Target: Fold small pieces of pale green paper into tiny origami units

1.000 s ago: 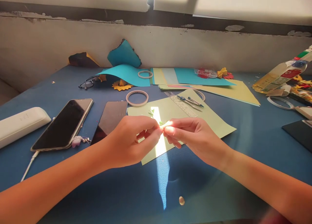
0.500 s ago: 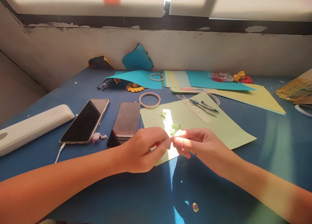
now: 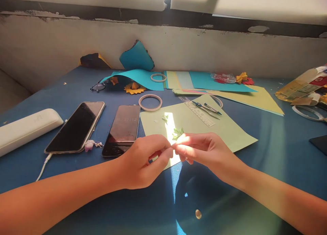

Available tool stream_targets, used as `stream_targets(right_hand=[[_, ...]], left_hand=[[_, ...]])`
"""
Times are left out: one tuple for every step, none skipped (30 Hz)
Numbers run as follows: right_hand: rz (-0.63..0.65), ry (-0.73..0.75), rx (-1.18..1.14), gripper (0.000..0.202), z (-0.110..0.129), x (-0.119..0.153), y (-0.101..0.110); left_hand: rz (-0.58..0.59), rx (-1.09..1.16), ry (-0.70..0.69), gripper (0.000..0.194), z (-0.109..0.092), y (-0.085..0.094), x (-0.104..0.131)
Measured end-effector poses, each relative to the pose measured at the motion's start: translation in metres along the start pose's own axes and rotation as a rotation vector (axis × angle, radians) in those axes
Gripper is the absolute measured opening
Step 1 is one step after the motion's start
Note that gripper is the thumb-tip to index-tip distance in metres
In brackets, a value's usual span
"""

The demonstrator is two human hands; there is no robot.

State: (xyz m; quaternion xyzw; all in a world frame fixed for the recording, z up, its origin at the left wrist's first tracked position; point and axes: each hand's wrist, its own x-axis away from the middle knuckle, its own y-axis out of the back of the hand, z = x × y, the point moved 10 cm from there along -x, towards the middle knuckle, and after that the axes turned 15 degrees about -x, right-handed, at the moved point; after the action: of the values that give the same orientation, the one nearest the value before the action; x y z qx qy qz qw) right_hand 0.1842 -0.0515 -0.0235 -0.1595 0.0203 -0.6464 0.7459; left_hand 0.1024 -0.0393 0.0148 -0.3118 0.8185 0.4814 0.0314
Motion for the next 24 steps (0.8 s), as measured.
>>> stream_targets(right_hand=[[0.002,-0.001,-0.003,0.01,0.0,0.0,0.0],[0.002,-0.001,-0.006,0.01,0.0,0.0,0.0],[0.001,0.001,-0.009,0.01,0.0,0.0,0.0],[-0.001,0.002,-0.009,0.01,0.0,-0.001,0.0],[-0.002,0.004,-0.01,0.01,0.001,-0.001,0.0],[-0.001,0.005,-0.008,0.01,0.001,-0.001,0.0],[0.002,0.005,-0.006,0.01,0.001,-0.001,-0.001],[0.006,0.005,-0.005,0.01,0.001,-0.001,-0.001],[0.009,0.005,-0.006,0.01,0.002,-0.001,-0.002],[0.012,0.006,-0.007,0.01,0.002,0.0,-0.002],[0.013,0.007,-0.01,0.01,0.002,0.0,-0.002],[0.014,0.009,-0.012,0.01,0.002,0.001,-0.002],[0.014,0.012,-0.015,0.01,0.002,0.001,-0.003],[0.015,0.015,-0.015,0.01,0.003,0.002,-0.003],[0.015,0.019,-0.014,0.01,0.004,0.002,-0.003],[0.014,0.024,-0.014,0.01,0.004,0.002,-0.003],[0.014,0.027,-0.011,0.01,0.005,0.002,-0.003],[0.013,0.029,-0.009,0.01,0.005,0.002,-0.003],[0.012,0.029,-0.008,0.01,0.005,0.002,-0.003],[0.012,0.027,-0.008,0.01,0.005,0.001,-0.003],[0.012,0.024,-0.01,0.01,0.004,0.001,-0.003],[0.015,0.021,-0.013,0.01,0.004,0.001,-0.003],[0.017,0.02,-0.017,0.01,0.004,0.0,-0.004],[0.018,0.018,-0.02,0.01,0.003,0.0,-0.004]], left_hand=[[-0.001,0.006,-0.001,0.022,0.0,0.0,0.0],[-0.005,0.011,-0.004,0.022,0.0,0.0,0.0],[-0.009,0.012,-0.008,0.022,-0.001,0.0,0.0],[-0.013,0.011,-0.014,0.022,-0.002,0.0,0.0],[-0.019,0.009,-0.022,0.021,-0.003,0.001,0.0],[-0.023,0.006,-0.03,0.021,-0.004,0.001,0.0],[-0.024,0.005,-0.037,0.02,-0.005,0.001,0.0],[-0.025,0.007,-0.041,0.02,-0.005,0.001,0.001],[-0.024,0.009,-0.042,0.019,-0.006,0.001,0.002],[-0.022,0.012,-0.042,0.019,-0.005,0.001,0.002],[-0.019,0.015,-0.04,0.019,-0.005,0.001,0.002],[-0.018,0.018,-0.038,0.019,-0.005,0.002,0.002],[-0.015,0.017,-0.035,0.019,-0.005,0.002,0.002],[-0.007,0.012,-0.032,0.019,-0.005,0.002,0.002],[0.001,0.006,-0.031,0.019,-0.006,0.001,0.001],[0.01,-0.003,-0.031,0.02,-0.006,0.001,0.0],[0.012,-0.011,-0.035,0.02,-0.007,0.0,0.0],[0.009,-0.016,-0.043,0.019,-0.008,0.0,-0.001],[-0.003,-0.019,-0.053,0.019,-0.009,0.001,-0.001],[-0.021,-0.021,-0.064,0.018,-0.01,0.002,-0.001],[-0.038,-0.024,-0.075,0.017,-0.011,0.003,-0.001],[-0.052,-0.032,-0.084,0.017,-0.012,0.004,0.0],[-0.063,-0.047,-0.096,0.016,-0.013,0.004,0.0],[-0.07,-0.068,-0.111,0.016,-0.014,0.005,0.001]])
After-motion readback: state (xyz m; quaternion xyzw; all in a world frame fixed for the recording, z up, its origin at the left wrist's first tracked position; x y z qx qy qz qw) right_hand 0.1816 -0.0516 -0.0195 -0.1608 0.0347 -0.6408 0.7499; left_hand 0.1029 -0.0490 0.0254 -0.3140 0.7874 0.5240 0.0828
